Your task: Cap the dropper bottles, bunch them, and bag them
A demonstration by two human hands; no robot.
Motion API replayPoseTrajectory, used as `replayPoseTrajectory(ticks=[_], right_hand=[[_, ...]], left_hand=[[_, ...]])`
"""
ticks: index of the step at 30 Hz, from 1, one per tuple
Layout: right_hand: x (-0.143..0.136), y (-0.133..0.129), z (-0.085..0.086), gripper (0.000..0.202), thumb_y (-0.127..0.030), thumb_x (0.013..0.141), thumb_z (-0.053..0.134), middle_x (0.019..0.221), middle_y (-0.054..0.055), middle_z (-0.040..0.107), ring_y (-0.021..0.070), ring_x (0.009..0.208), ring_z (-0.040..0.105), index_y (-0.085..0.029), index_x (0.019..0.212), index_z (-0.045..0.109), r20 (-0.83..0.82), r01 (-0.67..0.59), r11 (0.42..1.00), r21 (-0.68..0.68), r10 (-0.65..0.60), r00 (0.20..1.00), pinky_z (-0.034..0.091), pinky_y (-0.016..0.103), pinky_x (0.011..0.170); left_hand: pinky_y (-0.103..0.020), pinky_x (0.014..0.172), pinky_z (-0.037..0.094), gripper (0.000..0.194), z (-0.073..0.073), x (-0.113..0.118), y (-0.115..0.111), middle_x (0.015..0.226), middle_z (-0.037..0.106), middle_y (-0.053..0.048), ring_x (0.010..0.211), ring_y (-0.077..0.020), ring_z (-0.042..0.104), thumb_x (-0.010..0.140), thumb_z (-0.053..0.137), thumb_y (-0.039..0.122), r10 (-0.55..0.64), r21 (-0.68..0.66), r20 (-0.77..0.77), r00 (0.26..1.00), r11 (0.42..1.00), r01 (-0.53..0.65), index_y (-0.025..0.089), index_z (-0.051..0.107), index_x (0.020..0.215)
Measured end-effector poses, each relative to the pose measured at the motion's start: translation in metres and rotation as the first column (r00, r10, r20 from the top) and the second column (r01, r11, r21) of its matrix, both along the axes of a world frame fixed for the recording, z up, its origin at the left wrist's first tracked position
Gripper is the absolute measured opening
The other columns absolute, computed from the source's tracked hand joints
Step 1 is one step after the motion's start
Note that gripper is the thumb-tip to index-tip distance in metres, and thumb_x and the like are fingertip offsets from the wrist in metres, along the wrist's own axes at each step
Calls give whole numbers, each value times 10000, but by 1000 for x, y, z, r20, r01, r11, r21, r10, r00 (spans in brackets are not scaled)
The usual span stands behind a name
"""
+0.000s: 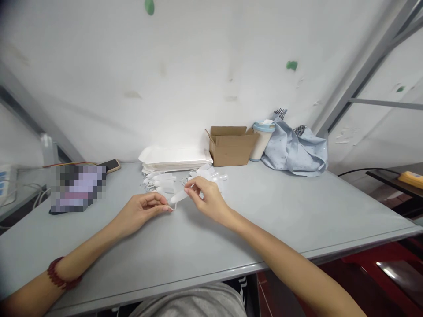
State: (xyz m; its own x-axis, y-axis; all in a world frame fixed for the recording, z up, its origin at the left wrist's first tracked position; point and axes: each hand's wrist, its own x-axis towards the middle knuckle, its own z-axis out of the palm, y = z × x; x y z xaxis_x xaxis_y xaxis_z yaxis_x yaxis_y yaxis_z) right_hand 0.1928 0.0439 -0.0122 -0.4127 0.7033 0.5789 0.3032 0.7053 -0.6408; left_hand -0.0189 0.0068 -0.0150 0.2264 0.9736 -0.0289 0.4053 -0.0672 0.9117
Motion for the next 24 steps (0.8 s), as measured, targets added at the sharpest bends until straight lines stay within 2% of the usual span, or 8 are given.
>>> replayPoseTrajectory(ticks=[5, 8, 11, 17, 24], right_hand=[[0, 0, 1, 111, -221, 893, 473, 761, 34, 592, 124, 656, 519, -181, 873, 575, 23, -31, 995, 95, 29, 999, 416, 244, 583], [0, 1, -1, 107, -202, 899, 464, 807, 53, 605, 135, 691, 536, -178, 873, 565, 41, -61, 990, 130, 57, 998, 425, 255, 601], [-1, 3, -3, 104, -196, 904, 458, 820, 61, 610, 142, 704, 541, -181, 880, 558, 53, -79, 983, 164, 71, 996, 427, 261, 605], [-2, 2, -9, 111, -197, 913, 430, 848, 70, 597, 154, 748, 550, -193, 904, 540, 110, -151, 972, 182, 132, 985, 456, 271, 648], [-4, 1, -16, 131, -180, 908, 416, 857, 73, 614, 156, 753, 570, -190, 893, 546, 147, -160, 976, 148, 138, 979, 469, 279, 659]], left_hand=[[-256, 603, 417, 200, -2, -1, 2, 738, 658, 6, 666, -160, 575, 742, 625, 397, 20, 94, -111, 994, 996, -10, 198, 634, 744], [-274, 654, 411, 174, -3, -2, 4, 775, 653, 0, 704, -165, 551, 758, 602, 369, 53, 201, -207, 977, 980, -11, 204, 647, 726], [-285, 684, 416, 171, -4, -3, 5, 812, 661, -15, 749, -178, 557, 766, 592, 360, 52, 248, -233, 971, 969, 8, 204, 657, 741], [-283, 671, 436, 156, -9, -1, 4, 759, 675, -26, 729, -189, 582, 751, 601, 318, -3, 205, -226, 974, 977, 50, 188, 682, 724], [-268, 627, 458, 138, -12, -1, 5, 730, 683, -21, 687, -187, 603, 729, 608, 294, 0, 117, -173, 985, 993, 20, 180, 683, 706]])
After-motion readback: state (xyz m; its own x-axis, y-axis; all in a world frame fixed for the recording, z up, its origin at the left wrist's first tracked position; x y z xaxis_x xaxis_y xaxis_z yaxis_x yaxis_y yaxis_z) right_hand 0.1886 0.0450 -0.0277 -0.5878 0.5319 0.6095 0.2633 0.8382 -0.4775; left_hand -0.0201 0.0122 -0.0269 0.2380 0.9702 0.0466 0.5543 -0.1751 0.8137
